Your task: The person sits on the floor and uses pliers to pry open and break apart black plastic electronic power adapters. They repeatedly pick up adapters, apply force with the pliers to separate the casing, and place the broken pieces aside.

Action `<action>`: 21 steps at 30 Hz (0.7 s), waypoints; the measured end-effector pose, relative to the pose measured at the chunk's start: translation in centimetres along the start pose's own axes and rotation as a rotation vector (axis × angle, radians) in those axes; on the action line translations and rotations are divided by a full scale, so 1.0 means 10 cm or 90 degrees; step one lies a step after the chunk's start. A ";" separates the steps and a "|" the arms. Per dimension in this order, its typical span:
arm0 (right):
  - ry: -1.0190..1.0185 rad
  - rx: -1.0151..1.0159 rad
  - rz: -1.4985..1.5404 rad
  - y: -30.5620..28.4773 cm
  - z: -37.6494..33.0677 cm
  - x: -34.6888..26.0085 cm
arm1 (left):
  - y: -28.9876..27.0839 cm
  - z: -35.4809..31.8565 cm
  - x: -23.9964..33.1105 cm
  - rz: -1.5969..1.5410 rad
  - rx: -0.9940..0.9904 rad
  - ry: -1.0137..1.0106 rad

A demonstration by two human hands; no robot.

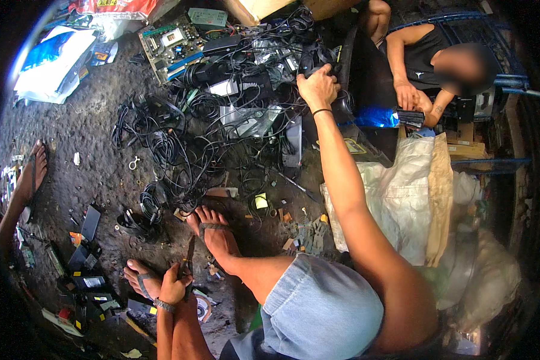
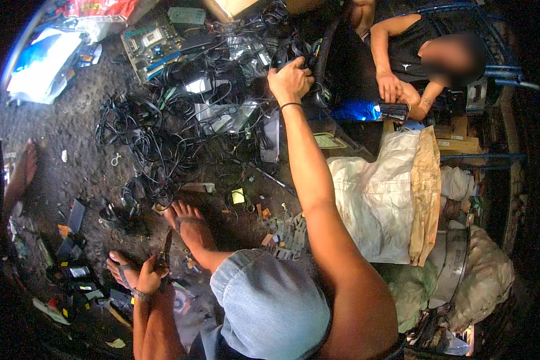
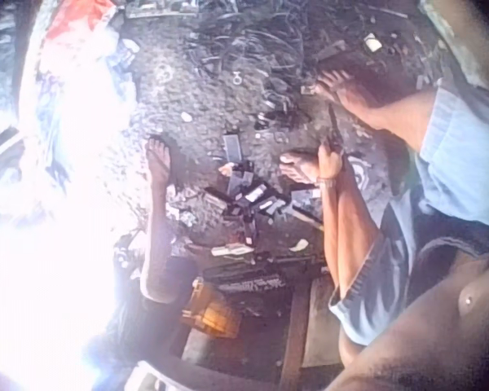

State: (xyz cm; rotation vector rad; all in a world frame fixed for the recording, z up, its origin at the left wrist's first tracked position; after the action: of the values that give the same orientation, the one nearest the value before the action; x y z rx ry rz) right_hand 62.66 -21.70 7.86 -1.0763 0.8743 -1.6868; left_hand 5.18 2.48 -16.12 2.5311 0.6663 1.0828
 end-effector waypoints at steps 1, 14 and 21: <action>0.020 -0.029 0.025 0.01 0.01 0.01 | -0.01 0.01 -0.02 -0.019 -0.003 -0.005; -0.308 0.005 0.848 -0.55 -2.23 -0.48 | 0.04 -0.12 0.17 0.170 0.081 0.050; -0.672 -0.012 0.607 -0.80 -2.94 -1.25 | 0.07 -0.11 0.26 0.326 0.058 0.107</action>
State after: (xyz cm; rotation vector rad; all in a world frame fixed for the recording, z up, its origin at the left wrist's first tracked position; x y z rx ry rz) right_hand 35.25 -4.91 0.87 -1.0912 0.5187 -0.2193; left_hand 6.17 3.38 -13.53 2.7892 0.0949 1.4693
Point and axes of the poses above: each hand's wrist, its own z-axis towards the middle knuckle, its own y-axis out of the palm, x = y × z, the point moved 4 cm from there along z, towards the middle knuckle, and after that the axes turned 14 degrees about -z, right-handed, at the moved point
